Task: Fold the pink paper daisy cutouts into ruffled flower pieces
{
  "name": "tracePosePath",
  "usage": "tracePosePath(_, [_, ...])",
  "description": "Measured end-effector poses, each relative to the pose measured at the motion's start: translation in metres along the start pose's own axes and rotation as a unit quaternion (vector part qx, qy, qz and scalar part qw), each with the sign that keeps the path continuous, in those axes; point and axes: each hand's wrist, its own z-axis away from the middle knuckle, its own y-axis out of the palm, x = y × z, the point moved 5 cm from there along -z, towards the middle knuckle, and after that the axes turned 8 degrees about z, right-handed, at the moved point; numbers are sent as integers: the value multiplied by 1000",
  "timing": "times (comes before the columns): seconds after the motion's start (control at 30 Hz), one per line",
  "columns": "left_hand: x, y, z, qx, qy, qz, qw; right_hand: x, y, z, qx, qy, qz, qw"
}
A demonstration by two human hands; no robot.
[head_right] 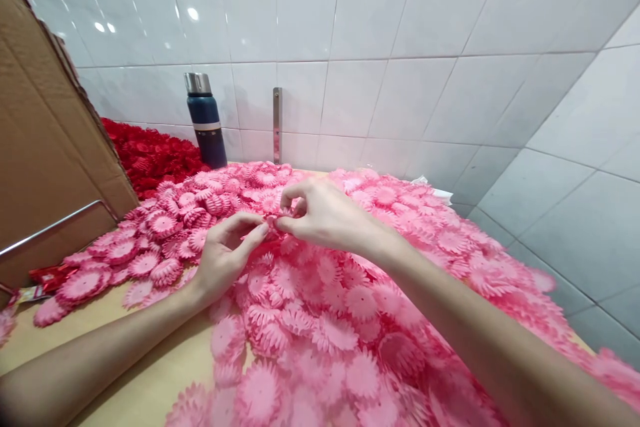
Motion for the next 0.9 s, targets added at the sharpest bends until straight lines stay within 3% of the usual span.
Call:
tracePosePath(0.27, [3,-5,-1,-56,2,10,998,5,3,0,-36,-18,13,999])
tracePosePath(0.43, [6,-6,-1,-85,-52,74,992,9,3,3,-43,-34,20,998])
tracePosePath(0.57, [5,-3,0,-91,-94,110,985,7,1,2,-5,-25,-12,1000])
tracePosePath(0.73, [-2,-6,-3,-106,-45,55,992,1,6,-2,43,-17,-80,996])
tracePosePath(0.9, [1,-9,-2,-94,-53,41,993,8,6,1,22,-53,-4,998])
